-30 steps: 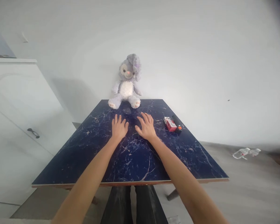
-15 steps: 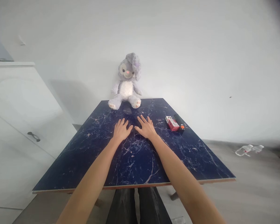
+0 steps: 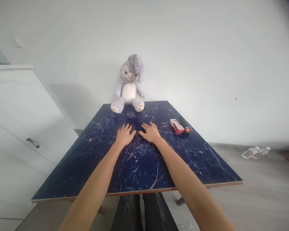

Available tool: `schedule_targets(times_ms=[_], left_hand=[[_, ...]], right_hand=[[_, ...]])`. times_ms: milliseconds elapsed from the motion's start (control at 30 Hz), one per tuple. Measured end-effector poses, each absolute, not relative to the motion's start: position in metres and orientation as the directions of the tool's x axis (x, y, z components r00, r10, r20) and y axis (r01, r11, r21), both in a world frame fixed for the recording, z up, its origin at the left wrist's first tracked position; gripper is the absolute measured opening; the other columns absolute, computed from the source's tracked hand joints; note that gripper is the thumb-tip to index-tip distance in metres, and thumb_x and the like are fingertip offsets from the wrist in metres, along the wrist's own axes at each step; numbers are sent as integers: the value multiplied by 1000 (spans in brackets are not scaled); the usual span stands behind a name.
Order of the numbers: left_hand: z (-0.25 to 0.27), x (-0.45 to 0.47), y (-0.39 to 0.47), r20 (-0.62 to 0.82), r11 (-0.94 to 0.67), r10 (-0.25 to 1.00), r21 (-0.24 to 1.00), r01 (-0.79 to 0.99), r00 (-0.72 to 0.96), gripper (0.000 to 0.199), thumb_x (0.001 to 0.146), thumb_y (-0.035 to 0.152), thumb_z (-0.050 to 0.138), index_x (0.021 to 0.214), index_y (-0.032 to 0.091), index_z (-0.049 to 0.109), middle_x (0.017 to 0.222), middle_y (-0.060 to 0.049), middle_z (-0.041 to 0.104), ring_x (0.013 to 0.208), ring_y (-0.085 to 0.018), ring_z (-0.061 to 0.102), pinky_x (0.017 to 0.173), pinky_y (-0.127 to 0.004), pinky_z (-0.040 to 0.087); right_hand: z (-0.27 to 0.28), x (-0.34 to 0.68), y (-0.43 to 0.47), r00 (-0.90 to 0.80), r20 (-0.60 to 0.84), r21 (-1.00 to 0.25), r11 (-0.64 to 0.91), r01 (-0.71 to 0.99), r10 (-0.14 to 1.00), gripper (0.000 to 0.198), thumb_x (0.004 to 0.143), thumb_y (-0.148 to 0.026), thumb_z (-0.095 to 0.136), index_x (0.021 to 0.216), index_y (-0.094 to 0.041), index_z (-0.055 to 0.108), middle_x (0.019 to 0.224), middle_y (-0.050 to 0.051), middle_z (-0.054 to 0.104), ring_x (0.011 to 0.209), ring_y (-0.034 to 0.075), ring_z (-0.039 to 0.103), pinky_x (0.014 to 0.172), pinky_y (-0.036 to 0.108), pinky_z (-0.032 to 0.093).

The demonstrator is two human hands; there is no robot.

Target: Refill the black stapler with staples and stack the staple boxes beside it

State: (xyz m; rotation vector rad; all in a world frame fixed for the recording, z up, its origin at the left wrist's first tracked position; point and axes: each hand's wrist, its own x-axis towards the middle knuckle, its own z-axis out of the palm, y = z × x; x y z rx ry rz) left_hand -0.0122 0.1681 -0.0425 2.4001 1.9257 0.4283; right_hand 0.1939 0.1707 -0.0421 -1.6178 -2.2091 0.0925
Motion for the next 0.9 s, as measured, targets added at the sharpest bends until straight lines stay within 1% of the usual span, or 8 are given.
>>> schedule_targets(times_ms=[133, 267, 433, 567, 667, 733, 833, 900], left_hand=[[-42, -12, 170, 181, -223, 965, 203, 953, 188, 75, 98, 64, 24, 153, 16, 39, 163, -11, 28, 151, -34, 22, 120, -53, 21], [-42, -11, 170, 187, -218, 966, 200, 955, 181, 76, 97, 64, 26, 154, 14, 37, 162, -12, 29, 151, -34, 21, 119, -54, 23], [-42, -10, 166, 280, -208, 948, 192, 959, 149, 77, 97, 64, 26, 156, 15, 32, 163, -11, 28, 151, -36, 19, 120, -56, 21], [-40, -8, 163, 317, -189, 940, 181, 965, 125, 75, 96, 66, 25, 156, 21, 33, 164, -9, 24, 152, -40, 14, 119, -61, 19], [-40, -8, 163, 294, -187, 947, 167, 968, 132, 75, 96, 67, 23, 154, 23, 38, 165, -8, 23, 151, -41, 13, 117, -64, 19], [-40, -8, 164, 265, -188, 954, 155, 970, 142, 74, 95, 69, 23, 152, 25, 41, 165, -7, 24, 151, -42, 13, 117, -66, 18], [-41, -9, 165, 184, -187, 970, 131, 973, 162, 73, 95, 68, 23, 149, 25, 47, 163, -10, 30, 150, -41, 18, 117, -64, 17], [-41, -9, 166, 142, -190, 975, 125, 974, 172, 73, 96, 67, 23, 150, 24, 46, 161, -11, 33, 149, -40, 24, 118, -63, 18]], right_hand=[[-44, 195, 174, -276, 256, -279, 344, 897, 926, 71, 95, -64, 38, 149, -19, 46, 157, 5, 40, 149, 35, 23, 120, 49, 16], [-46, 196, 176, -300, 233, -289, 361, 887, 925, 76, 96, -65, 32, 152, -15, 41, 159, 7, 36, 151, 31, 21, 122, 45, 13], [-48, 196, 174, -246, 235, -324, 314, 892, 940, 91, 96, -71, 11, 156, -6, 27, 164, 16, 20, 153, 29, 14, 123, 43, 8], [-47, 196, 170, -233, 254, -327, 310, 893, 939, 94, 95, -73, 6, 157, -3, 22, 165, 18, 11, 154, 29, 8, 124, 42, 5], [-46, 195, 166, -251, 267, -319, 331, 888, 931, 95, 95, -73, 6, 157, -3, 22, 165, 18, 10, 154, 29, 7, 124, 42, 4], [-45, 195, 165, -260, 252, -317, 333, 888, 932, 95, 94, -73, 5, 156, -4, 26, 165, 17, 12, 154, 29, 8, 124, 41, 4], [-44, 195, 164, -272, 182, -323, 319, 891, 945, 92, 95, -72, 5, 154, -8, 35, 163, 17, 21, 153, 29, 15, 123, 42, 7], [-44, 195, 164, -280, 140, -325, 311, 893, 950, 90, 95, -72, 7, 154, -10, 35, 162, 17, 25, 152, 29, 19, 123, 42, 9]])
